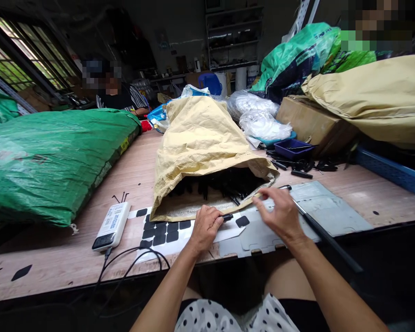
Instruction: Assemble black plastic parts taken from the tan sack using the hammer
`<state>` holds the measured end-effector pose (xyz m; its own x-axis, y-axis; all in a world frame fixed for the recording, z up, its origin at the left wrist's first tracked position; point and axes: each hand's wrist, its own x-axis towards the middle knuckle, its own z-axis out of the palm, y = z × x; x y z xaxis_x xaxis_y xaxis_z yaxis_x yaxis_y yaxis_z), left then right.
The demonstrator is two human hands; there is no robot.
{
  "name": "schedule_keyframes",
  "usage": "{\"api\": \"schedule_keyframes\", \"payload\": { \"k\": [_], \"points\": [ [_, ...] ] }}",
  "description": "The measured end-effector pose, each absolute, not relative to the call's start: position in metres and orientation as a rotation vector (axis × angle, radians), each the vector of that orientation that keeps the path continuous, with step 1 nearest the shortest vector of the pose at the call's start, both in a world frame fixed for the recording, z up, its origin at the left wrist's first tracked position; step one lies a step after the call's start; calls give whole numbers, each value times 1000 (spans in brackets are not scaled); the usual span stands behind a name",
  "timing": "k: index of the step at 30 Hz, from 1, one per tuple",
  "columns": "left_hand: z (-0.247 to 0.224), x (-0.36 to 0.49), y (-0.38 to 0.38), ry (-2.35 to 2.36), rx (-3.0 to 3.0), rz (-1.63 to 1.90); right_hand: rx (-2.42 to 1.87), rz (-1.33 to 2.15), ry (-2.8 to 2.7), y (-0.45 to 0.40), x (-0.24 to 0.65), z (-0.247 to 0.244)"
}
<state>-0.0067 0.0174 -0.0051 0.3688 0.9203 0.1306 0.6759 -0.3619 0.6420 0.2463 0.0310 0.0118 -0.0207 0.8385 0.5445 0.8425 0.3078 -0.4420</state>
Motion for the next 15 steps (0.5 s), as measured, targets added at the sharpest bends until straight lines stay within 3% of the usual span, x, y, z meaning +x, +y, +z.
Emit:
{"api": "schedule_keyframes", "payload": {
  "k": [2,5,11,15],
  "points": [
    [-4,-6,17,1377,2155,659,-1875,-207,-1566,40,270,12],
    [-5,-6,18,1383,2170,663,-2277,-243,-1385,46,291,3],
    [-7,-7,19,1364,2137,724,-2334,-456,-1621,42,287,-17],
    [16,-4,3,1264,2089,821,-2326,-502,-1631,41,286,-17]
  ]
}}
